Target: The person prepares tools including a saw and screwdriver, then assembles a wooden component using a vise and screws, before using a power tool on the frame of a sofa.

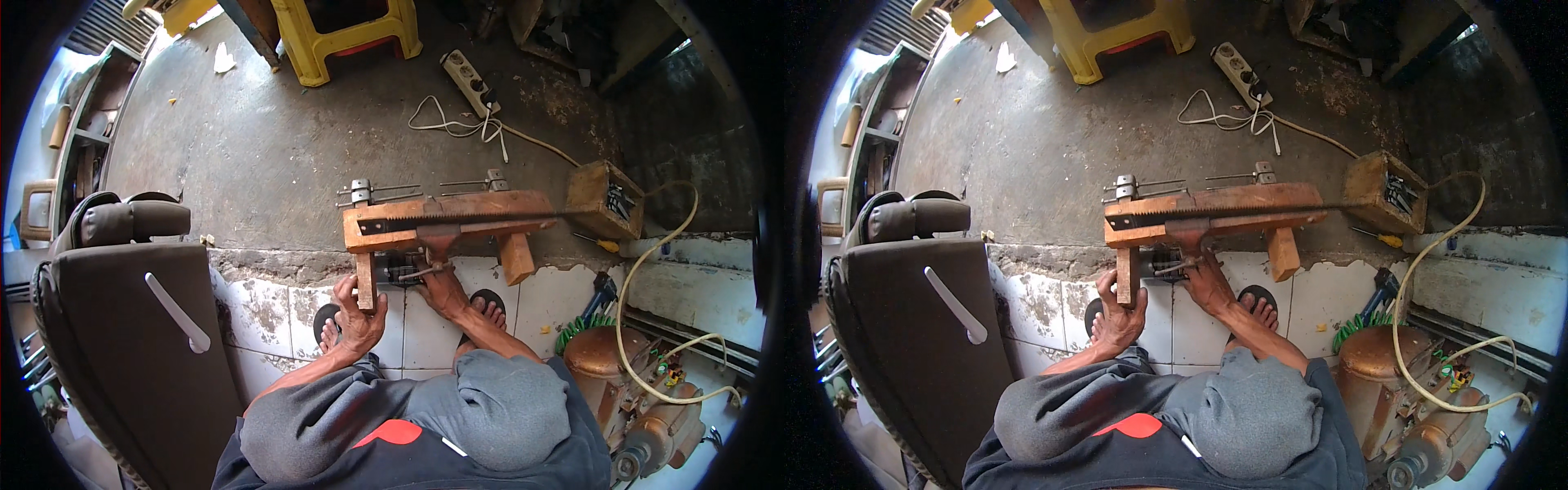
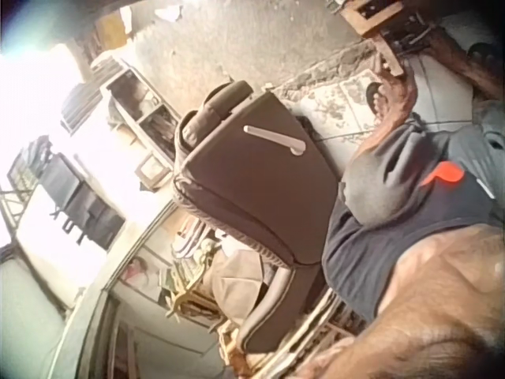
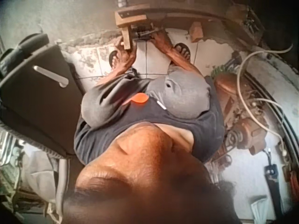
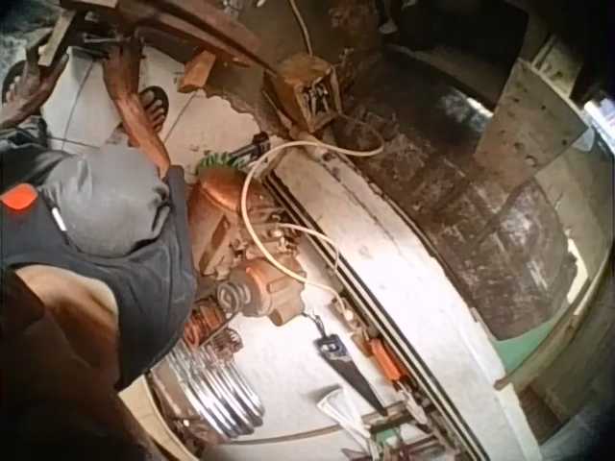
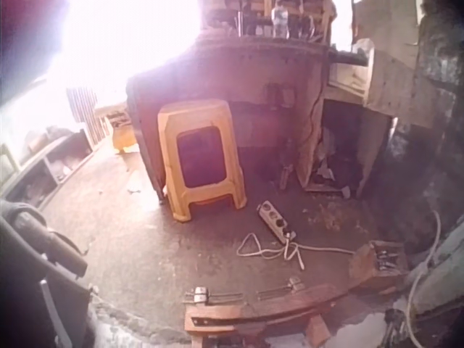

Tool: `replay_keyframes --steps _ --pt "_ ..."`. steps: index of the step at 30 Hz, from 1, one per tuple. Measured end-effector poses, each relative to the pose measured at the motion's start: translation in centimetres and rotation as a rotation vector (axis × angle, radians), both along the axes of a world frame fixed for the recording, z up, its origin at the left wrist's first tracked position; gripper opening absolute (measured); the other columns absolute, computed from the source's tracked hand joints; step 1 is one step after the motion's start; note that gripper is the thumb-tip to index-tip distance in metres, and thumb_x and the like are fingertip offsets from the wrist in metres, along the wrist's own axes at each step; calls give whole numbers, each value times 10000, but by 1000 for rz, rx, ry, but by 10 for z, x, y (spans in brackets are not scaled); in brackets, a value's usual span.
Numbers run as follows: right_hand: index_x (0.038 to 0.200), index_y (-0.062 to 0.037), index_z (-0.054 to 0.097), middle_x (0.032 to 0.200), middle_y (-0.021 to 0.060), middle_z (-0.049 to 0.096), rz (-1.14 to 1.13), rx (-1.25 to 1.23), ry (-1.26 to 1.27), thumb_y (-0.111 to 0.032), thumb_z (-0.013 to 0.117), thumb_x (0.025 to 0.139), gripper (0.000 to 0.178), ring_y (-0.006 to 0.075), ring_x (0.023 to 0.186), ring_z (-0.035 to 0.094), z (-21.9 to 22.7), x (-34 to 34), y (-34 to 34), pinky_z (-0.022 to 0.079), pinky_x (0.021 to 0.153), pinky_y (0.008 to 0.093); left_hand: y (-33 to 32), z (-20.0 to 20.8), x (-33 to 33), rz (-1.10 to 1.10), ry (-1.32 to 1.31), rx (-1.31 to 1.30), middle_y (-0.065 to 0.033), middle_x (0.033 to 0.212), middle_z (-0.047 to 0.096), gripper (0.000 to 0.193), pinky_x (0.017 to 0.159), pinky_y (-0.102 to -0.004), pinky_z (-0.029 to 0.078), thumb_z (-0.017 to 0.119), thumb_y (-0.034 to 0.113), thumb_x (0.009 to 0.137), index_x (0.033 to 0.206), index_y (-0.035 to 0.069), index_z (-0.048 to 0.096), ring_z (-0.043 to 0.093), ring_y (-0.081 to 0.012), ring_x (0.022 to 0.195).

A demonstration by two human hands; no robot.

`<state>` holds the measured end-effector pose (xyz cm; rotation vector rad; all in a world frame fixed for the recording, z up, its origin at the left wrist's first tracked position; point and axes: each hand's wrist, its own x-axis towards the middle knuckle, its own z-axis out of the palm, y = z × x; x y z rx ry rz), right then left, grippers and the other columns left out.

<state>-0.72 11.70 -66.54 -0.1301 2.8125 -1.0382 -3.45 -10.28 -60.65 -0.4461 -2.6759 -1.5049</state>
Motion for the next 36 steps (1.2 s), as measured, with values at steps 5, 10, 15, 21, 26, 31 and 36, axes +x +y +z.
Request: replay_keyframes --steps 5,10,15,21,26,31,36 --pt "1381 -56 502 1403 228 475 -21 -97 29 -146 769 774 669 442 1331 396 15 -2 -4 330 1138 502 -1 2 0 37 2 -49 -215 1207 450 606 968 -454 386 727 84 828 1311 7 369 474 -358 1109" --pt "1455 -94 427 1454 186 442 86 3 50 -181 750 812 725 416 1323 433 11 -1 -4 386 1089 487 2 8 -6 51 -21 -42 -211 1165 460 562 946 -455 391 712 67 829 1274 -8 377 478 -349 1081" --pt "1432 -108 461 1462 152 445 102 97 72 -216 719 832 663 384 1338 423 16 -16 -30 389 1080 495 0 6 -3 29 -39 -44 -211 1154 460 556 961 -448 391 687 83 863 1298 -4 351 493 -329 1073" --pt "1379 -94 516 1415 121 498 157 363 298 -178 642 883 518 331 1300 465 37 1 -30 397 1054 472 -3 1 -6 93 -66 -76 -209 1131 471 532 938 -457 403 724 112 842 1243 -4 394 490 -362 1057" --pt "1305 -58 564 1337 127 549 207 158 253 -116 608 883 428 319 1259 497 35 23 -17 418 1028 470 -6 2 -12 110 -191 -11 -211 1143 482 517 939 -469 400 716 125 850 1246 6 406 500 -373 1054" --pt "1250 -26 583 1182 184 616 37 -81 128 -136 627 879 390 369 1105 572 37 25 -3 485 930 445 -17 -6 -20 83 -104 -56 -213 1075 510 468 880 -446 433 701 121 866 1235 -4 442 527 -369 993" --pt "1171 -15 636 1035 195 666 -212 -113 69 -130 669 870 324 376 941 629 56 35 31 528 837 402 -24 -3 -33 24 -226 -77 -220 1014 536 416 848 -453 438 685 150 887 1206 -17 477 541 -369 929"
